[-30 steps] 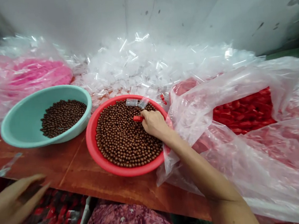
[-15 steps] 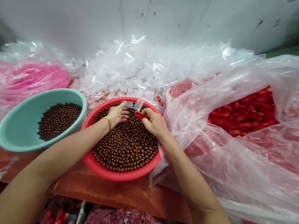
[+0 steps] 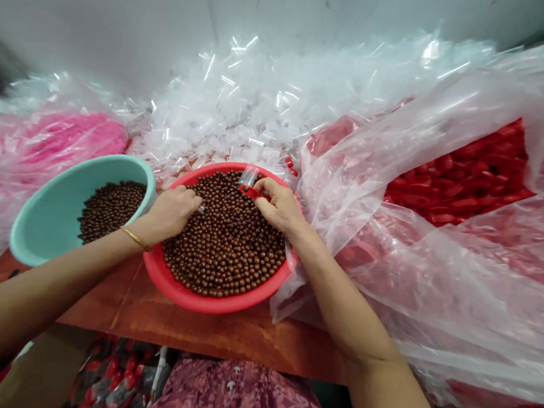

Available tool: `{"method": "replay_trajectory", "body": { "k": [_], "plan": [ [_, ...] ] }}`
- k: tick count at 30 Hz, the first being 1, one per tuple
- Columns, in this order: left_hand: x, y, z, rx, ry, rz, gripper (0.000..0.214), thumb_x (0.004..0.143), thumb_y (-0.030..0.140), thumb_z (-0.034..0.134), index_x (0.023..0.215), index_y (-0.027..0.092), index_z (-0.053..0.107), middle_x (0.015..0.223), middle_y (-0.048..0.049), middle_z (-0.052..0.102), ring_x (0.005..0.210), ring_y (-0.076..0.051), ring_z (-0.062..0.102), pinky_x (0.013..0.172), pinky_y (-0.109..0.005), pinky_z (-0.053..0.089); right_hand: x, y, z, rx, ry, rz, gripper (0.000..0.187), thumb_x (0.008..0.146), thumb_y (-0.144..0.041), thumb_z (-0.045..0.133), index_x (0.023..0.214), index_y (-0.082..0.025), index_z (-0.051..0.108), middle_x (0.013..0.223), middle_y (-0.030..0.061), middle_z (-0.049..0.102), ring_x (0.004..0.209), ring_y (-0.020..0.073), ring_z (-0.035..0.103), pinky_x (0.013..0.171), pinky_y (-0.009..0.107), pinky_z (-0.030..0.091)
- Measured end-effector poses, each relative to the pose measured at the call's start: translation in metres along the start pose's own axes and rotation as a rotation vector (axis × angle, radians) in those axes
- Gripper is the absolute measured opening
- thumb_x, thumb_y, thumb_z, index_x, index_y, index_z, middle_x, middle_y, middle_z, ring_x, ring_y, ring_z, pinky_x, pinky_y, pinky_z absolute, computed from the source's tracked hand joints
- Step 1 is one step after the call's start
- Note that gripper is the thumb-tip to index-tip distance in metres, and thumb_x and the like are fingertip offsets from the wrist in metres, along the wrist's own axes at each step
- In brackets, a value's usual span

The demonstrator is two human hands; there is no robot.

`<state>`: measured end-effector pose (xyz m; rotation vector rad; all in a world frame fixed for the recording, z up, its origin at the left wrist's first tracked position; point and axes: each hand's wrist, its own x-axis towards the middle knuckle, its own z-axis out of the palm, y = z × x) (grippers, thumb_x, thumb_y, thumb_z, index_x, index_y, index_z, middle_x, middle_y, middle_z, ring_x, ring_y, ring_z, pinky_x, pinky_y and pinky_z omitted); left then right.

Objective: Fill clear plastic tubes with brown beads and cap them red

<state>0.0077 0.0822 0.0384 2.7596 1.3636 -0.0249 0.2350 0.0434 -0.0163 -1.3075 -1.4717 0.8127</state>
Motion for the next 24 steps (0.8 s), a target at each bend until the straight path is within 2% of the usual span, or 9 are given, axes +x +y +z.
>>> {"method": "replay_trajectory", "body": {
  "k": [3,5,7,10,14,16,19,24],
  "plan": [
    [-0.004,0.012,0.018,0.136,-0.102,0.2,0.024,0.08,0.004,0.04,0.08,0.01,0.063,0.087,-0.0147,0.067,0.084,-0.022,0.061,0.076,-0.032,0.046,-0.001,0.0,-0.001,-0.016,0.012,0.012,0.014,0.063,-0.022,0.048,0.076,-0.02,0.051,0.062,-0.0043,0.048,0.056,0.0114,0.041,0.055,0.026,0.032],
    [0.002,0.027,0.032,0.051,-0.12,0.262,0.024,0.08,0.004,0.041,0.08,0.012,0.063,0.082,-0.0118,0.067,0.081,-0.021,0.062,0.075,-0.03,0.046,-0.002,0.0,-0.001,-0.025,0.018,0.015,0.014,0.063,-0.022,0.048,0.077,-0.02,0.051,0.06,-0.0046,0.046,0.055,0.0113,0.04,0.055,0.026,0.031],
    [0.008,0.042,0.043,-0.107,-0.133,0.269,0.022,0.074,0.002,0.045,0.075,0.014,0.063,0.077,-0.0084,0.066,0.078,-0.02,0.062,0.075,-0.029,0.046,-0.002,0.0,-0.002,-0.023,0.02,0.009,0.014,0.063,-0.023,0.047,0.076,-0.02,0.051,0.061,-0.0045,0.047,0.055,0.0113,0.04,0.055,0.026,0.031],
    [0.013,0.052,0.05,-0.486,-0.145,0.203,0.024,0.065,-0.001,0.05,0.077,0.015,0.063,0.079,-0.0037,0.067,0.079,-0.018,0.062,0.076,-0.028,0.046,-0.002,-0.001,-0.002,-0.011,0.028,0.013,0.012,0.063,-0.023,0.047,0.075,-0.021,0.05,0.061,-0.0049,0.048,0.055,0.0109,0.04,0.055,0.026,0.032],
    [0.007,0.044,0.049,-1.148,-0.187,0.074,0.024,0.063,0.011,0.064,0.087,0.014,0.062,0.085,-0.0014,0.067,0.081,-0.014,0.061,0.08,-0.028,0.046,-0.002,-0.004,-0.001,0.042,0.042,0.05,0.012,0.061,-0.024,0.049,0.073,-0.022,0.048,0.057,-0.006,0.049,0.05,0.01,0.041,0.051,0.024,0.032],
    [-0.001,0.039,0.046,-1.389,-0.188,0.006,0.028,0.062,0.016,0.069,0.088,0.013,0.061,0.086,-0.002,0.067,0.081,-0.013,0.061,0.083,-0.029,0.046,-0.002,-0.004,-0.001,0.051,0.037,0.08,0.013,0.06,-0.025,0.05,0.073,-0.022,0.047,0.056,-0.0061,0.052,0.047,0.0095,0.042,0.048,0.024,0.032],
    [-0.016,0.036,0.038,-1.601,-0.171,-0.069,0.032,0.063,0.02,0.073,0.09,0.013,0.059,0.086,-0.0022,0.065,0.081,-0.012,0.06,0.084,-0.03,0.046,-0.002,-0.004,0.0,0.034,0.02,0.107,0.014,0.061,-0.026,0.05,0.074,-0.022,0.047,0.056,-0.0059,0.056,0.042,0.0091,0.044,0.044,0.023,0.033],
    [-0.039,0.04,0.028,-1.733,-0.134,-0.093,0.032,0.065,0.027,0.075,0.087,0.012,0.057,0.08,-0.0005,0.061,0.073,-0.01,0.058,0.076,-0.028,0.049,-0.004,-0.009,0.004,0.04,-0.011,0.11,0.018,0.06,-0.024,0.051,0.078,-0.021,0.05,0.051,-0.0074,0.053,0.042,0.0095,0.044,0.042,0.023,0.033]
  ]
}}
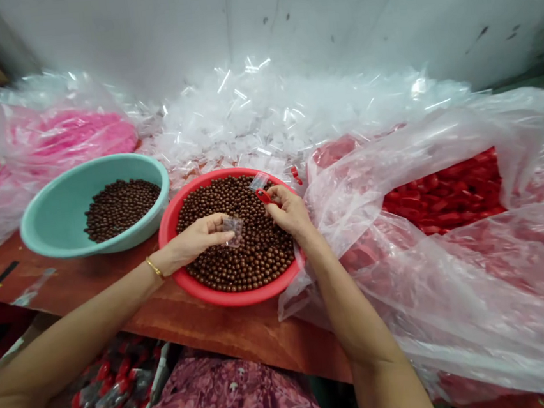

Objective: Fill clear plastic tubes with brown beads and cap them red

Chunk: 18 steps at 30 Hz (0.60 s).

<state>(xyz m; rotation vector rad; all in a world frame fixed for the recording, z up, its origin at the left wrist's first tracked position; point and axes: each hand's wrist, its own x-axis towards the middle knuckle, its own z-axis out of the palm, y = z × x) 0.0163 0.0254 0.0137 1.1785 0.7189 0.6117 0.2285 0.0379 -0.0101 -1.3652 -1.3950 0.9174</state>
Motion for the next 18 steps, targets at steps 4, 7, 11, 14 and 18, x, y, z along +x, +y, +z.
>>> {"method": "replay_trajectory", "body": {
  "k": [4,7,11,14,18],
  "plan": [
    [-0.015,-0.005,0.001,-0.05,0.046,-0.016,0.037,0.064,0.034,0.076,0.088,0.012,0.057,0.08,0.0,0.059,0.07,-0.009,0.056,0.067,-0.026,0.052,-0.011,-0.014,0.001,0.044,-0.036,0.058,0.019,0.061,-0.028,0.056,0.079,-0.021,0.053,0.05,-0.0086,0.046,0.041,0.0079,0.038,0.04,0.022,0.03],
    [-0.021,-0.013,0.001,-0.075,0.069,-0.039,0.039,0.062,0.035,0.078,0.087,0.012,0.059,0.079,0.0004,0.059,0.068,-0.007,0.055,0.062,-0.021,0.05,-0.022,-0.029,0.001,0.093,-0.11,0.1,0.018,0.064,-0.034,0.057,0.076,-0.02,0.053,0.053,-0.0072,0.046,0.042,0.0075,0.038,0.04,0.022,0.033],
    [-0.023,-0.018,0.001,-0.157,0.116,-0.03,0.036,0.067,0.037,0.074,0.091,0.014,0.059,0.078,0.0007,0.059,0.063,-0.006,0.054,0.06,-0.02,0.048,-0.037,-0.046,0.007,0.095,-0.211,0.112,0.024,0.073,-0.043,0.051,0.077,-0.019,0.054,0.058,-0.0042,0.051,0.046,0.0081,0.044,0.041,0.022,0.036],
    [-0.023,-0.018,0.003,-0.143,0.136,0.015,0.036,0.068,0.035,0.072,0.094,0.015,0.058,0.08,0.001,0.058,0.065,-0.007,0.054,0.062,-0.021,0.048,-0.045,-0.049,0.016,0.028,-0.208,0.099,0.026,0.075,-0.045,0.054,0.076,-0.02,0.052,0.059,-0.0046,0.053,0.045,0.0067,0.045,0.043,0.021,0.038],
    [-0.025,-0.02,0.005,-0.043,0.145,0.075,0.035,0.07,0.033,0.07,0.098,0.016,0.058,0.086,0.0002,0.058,0.071,-0.008,0.054,0.065,-0.022,0.047,-0.049,-0.041,0.022,0.091,-0.178,0.13,0.028,0.071,-0.046,0.062,0.079,-0.021,0.051,0.059,-0.0053,0.055,0.044,0.0065,0.046,0.043,0.02,0.039]
  ]
}}
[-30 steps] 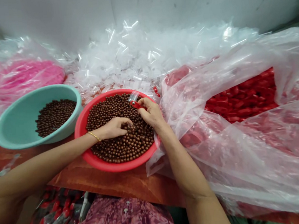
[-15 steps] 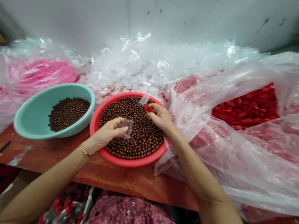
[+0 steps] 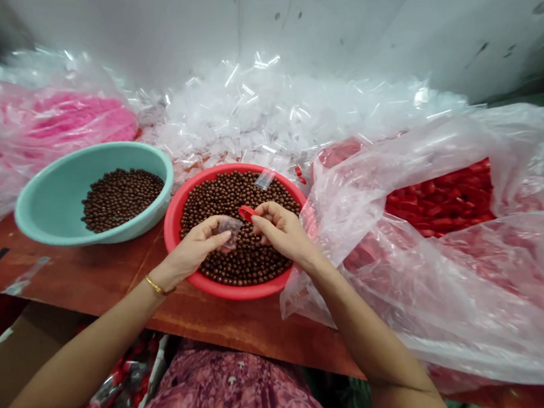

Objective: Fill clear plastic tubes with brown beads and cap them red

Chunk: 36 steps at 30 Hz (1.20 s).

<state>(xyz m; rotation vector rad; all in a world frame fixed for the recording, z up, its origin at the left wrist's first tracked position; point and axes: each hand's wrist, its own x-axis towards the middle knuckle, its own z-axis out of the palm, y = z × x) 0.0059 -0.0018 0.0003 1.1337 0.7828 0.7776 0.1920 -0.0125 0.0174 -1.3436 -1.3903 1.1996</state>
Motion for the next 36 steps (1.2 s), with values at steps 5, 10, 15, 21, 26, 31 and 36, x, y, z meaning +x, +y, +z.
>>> {"method": "replay_trajectory", "body": {
  "k": [5,10,15,21,26,31,36],
  "plan": [
    [-0.001,-0.004,0.001,0.122,0.013,0.155,0.03,0.073,0.027,0.067,0.099,0.015,0.059,0.098,-0.005,0.061,0.088,-0.014,0.056,0.076,-0.025,0.046,-0.003,0.008,0.0,-0.024,0.04,-0.067,0.031,0.079,-0.047,0.053,0.094,-0.021,0.062,0.062,-0.0035,0.055,0.044,0.0081,0.044,0.041,0.023,0.039],
    [-0.003,-0.004,0.004,0.123,-0.002,0.139,0.029,0.076,0.026,0.063,0.102,0.016,0.056,0.101,-0.0046,0.061,0.09,-0.014,0.056,0.075,-0.023,0.047,-0.013,0.005,0.009,-0.361,0.027,-0.398,0.032,0.087,-0.034,0.045,0.111,-0.022,0.064,0.089,0.006,0.066,0.084,0.0185,0.062,0.079,0.034,0.049],
    [-0.005,-0.001,0.004,0.052,-0.014,0.06,0.029,0.074,0.024,0.062,0.1,0.016,0.054,0.089,-0.0013,0.059,0.068,-0.007,0.055,0.06,-0.02,0.047,-0.011,0.011,0.01,-0.486,0.084,-0.424,0.036,0.092,-0.031,0.037,0.118,-0.02,0.058,0.107,0.009,0.067,0.099,0.02,0.061,0.087,0.035,0.047],
    [-0.004,0.0,0.0,-0.108,0.065,0.086,0.031,0.062,0.011,0.065,0.09,0.016,0.053,0.075,0.0028,0.061,0.064,-0.007,0.056,0.059,-0.018,0.046,0.005,0.003,0.002,-1.208,-0.148,0.004,0.029,0.085,-0.029,0.045,0.1,-0.014,0.064,0.088,0.0112,0.07,0.08,0.0225,0.065,0.066,0.029,0.045],
    [-0.004,0.001,-0.001,-0.249,0.079,0.054,0.033,0.061,0.014,0.064,0.091,0.016,0.05,0.075,0.0021,0.065,0.062,-0.008,0.06,0.061,-0.02,0.048,0.012,-0.003,0.004,-1.494,-0.334,0.028,0.025,0.081,-0.023,0.045,0.086,-0.014,0.068,0.083,0.0123,0.07,0.076,0.0221,0.065,0.056,0.026,0.035],
    [-0.004,0.001,-0.001,-0.222,0.044,0.01,0.03,0.063,0.012,0.062,0.091,0.016,0.052,0.075,0.0018,0.064,0.061,-0.007,0.059,0.06,-0.02,0.047,0.016,0.002,-0.006,-0.911,-0.108,-0.04,0.026,0.079,-0.038,0.051,0.075,-0.016,0.064,0.062,0.0017,0.06,0.056,0.0134,0.053,0.052,0.024,0.033],
    [-0.004,0.0,0.003,-0.039,-0.01,0.02,0.023,0.065,0.01,0.06,0.087,0.014,0.055,0.077,0.0014,0.06,0.067,-0.007,0.056,0.06,-0.019,0.044,0.013,-0.015,-0.001,-0.268,-0.044,-0.143,0.022,0.072,-0.037,0.061,0.078,-0.017,0.064,0.059,-0.0038,0.053,0.052,0.0094,0.046,0.053,0.023,0.038]
  ]
}}
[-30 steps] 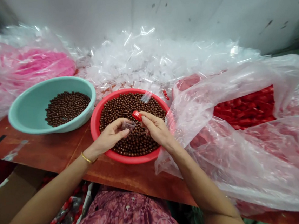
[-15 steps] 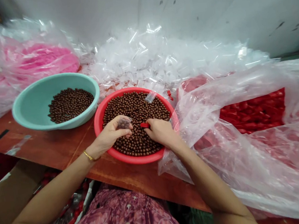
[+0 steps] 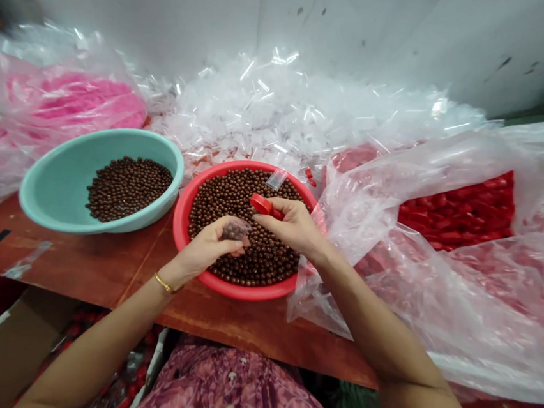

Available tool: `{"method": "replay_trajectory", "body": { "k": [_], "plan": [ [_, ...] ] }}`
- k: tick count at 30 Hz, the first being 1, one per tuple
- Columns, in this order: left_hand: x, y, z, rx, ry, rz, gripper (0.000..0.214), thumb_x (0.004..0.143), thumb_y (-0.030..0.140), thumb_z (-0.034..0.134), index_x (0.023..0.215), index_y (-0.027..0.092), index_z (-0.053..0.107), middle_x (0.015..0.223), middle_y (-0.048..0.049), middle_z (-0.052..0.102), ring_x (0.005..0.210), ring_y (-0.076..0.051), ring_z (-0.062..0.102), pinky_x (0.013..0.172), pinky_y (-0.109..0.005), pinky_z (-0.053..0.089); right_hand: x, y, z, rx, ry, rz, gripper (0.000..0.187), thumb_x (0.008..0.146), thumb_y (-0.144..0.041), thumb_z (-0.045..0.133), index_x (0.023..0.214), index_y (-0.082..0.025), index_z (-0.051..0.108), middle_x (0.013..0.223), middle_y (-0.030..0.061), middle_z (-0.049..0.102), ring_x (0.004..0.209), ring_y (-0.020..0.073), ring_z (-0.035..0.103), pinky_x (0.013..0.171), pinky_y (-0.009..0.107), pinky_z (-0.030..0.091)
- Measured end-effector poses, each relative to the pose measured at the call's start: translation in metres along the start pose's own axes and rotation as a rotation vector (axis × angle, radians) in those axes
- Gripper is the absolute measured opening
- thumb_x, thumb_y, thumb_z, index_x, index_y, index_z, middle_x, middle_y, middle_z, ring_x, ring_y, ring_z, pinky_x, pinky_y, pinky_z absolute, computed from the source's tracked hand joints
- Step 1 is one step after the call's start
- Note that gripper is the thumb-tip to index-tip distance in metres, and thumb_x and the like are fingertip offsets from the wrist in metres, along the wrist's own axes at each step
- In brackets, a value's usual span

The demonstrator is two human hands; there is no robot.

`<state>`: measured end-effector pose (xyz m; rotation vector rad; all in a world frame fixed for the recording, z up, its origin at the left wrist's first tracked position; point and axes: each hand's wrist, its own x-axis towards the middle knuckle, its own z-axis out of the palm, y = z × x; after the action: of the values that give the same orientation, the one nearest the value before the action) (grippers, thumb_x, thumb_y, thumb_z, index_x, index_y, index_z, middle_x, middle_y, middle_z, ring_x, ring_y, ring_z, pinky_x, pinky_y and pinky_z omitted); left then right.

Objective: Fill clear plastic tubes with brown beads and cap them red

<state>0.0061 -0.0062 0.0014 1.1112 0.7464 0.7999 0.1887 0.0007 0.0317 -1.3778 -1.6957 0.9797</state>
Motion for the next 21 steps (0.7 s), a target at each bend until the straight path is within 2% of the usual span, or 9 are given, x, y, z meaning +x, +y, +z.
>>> {"method": "replay_trajectory", "body": {
  "k": [4,9,11,13,15,17,19,21],
  "plan": [
    [0.002,-0.004,0.0,0.12,0.001,0.009,0.023,0.064,0.009,0.061,0.086,0.014,0.057,0.081,0.0008,0.059,0.074,-0.009,0.055,0.067,-0.021,0.045,0.002,-0.015,0.012,0.124,-0.075,-0.062,0.017,0.068,-0.031,0.066,0.077,-0.017,0.068,0.068,-0.0014,0.063,0.063,0.0122,0.056,0.064,0.026,0.046],
    [0.002,-0.007,-0.002,0.175,-0.009,0.038,0.027,0.064,0.008,0.061,0.09,0.014,0.058,0.084,0.0008,0.059,0.076,-0.009,0.053,0.069,-0.021,0.046,0.001,-0.016,0.018,0.158,-0.141,-0.095,0.018,0.069,-0.031,0.067,0.081,-0.017,0.071,0.082,0.002,0.069,0.075,0.0159,0.062,0.072,0.03,0.05],
    [0.001,-0.006,-0.002,0.169,-0.013,0.034,0.026,0.064,0.009,0.062,0.089,0.014,0.058,0.083,0.0007,0.058,0.074,-0.009,0.052,0.066,-0.02,0.047,-0.001,-0.014,0.015,0.17,-0.144,-0.081,0.021,0.069,-0.033,0.069,0.083,-0.017,0.071,0.078,0.0012,0.068,0.069,0.0136,0.06,0.067,0.027,0.05],
    [-0.001,-0.003,0.0,0.13,-0.032,0.01,0.024,0.065,0.011,0.062,0.088,0.013,0.056,0.08,0.0008,0.057,0.07,-0.008,0.053,0.062,-0.02,0.047,-0.004,-0.01,0.011,0.192,-0.139,-0.026,0.028,0.071,-0.038,0.067,0.09,-0.017,0.07,0.068,-0.0016,0.061,0.055,0.0088,0.052,0.054,0.023,0.046],
    [-0.003,0.0,0.001,0.074,-0.053,-0.01,0.023,0.067,0.015,0.062,0.089,0.014,0.055,0.078,0.0014,0.056,0.066,-0.007,0.053,0.059,-0.019,0.048,-0.008,-0.005,0.009,0.225,-0.125,0.049,0.038,0.078,-0.046,0.059,0.101,-0.017,0.068,0.059,-0.0043,0.051,0.044,0.0061,0.04,0.042,0.021,0.039],
    [-0.003,0.002,0.002,0.045,-0.052,-0.01,0.023,0.068,0.017,0.063,0.089,0.014,0.054,0.076,0.0023,0.055,0.063,-0.006,0.053,0.057,-0.019,0.048,-0.013,0.0,0.009,0.213,-0.094,0.074,0.043,0.084,-0.048,0.049,0.11,-0.018,0.065,0.058,-0.0044,0.049,0.042,0.007,0.038,0.038,0.021,0.036],
    [-0.004,0.001,0.003,0.066,-0.038,0.0,0.024,0.068,0.019,0.064,0.088,0.014,0.053,0.074,0.0034,0.053,0.06,-0.005,0.051,0.055,-0.018,0.048,-0.018,0.005,0.011,0.112,-0.061,0.019,0.042,0.088,-0.045,0.045,0.114,-0.018,0.064,0.066,-0.0004,0.059,0.052,0.0107,0.051,0.047,0.023,0.046],
    [-0.003,-0.001,0.003,0.123,-0.033,0.003,0.023,0.069,0.021,0.064,0.087,0.015,0.051,0.07,0.0046,0.052,0.055,-0.005,0.05,0.052,-0.018,0.047,-0.023,0.007,0.014,-0.03,-0.058,-0.093,0.039,0.09,-0.041,0.044,0.115,-0.02,0.064,0.089,0.0041,0.068,0.077,0.0159,0.063,0.068,0.029,0.053]
  ]
}}
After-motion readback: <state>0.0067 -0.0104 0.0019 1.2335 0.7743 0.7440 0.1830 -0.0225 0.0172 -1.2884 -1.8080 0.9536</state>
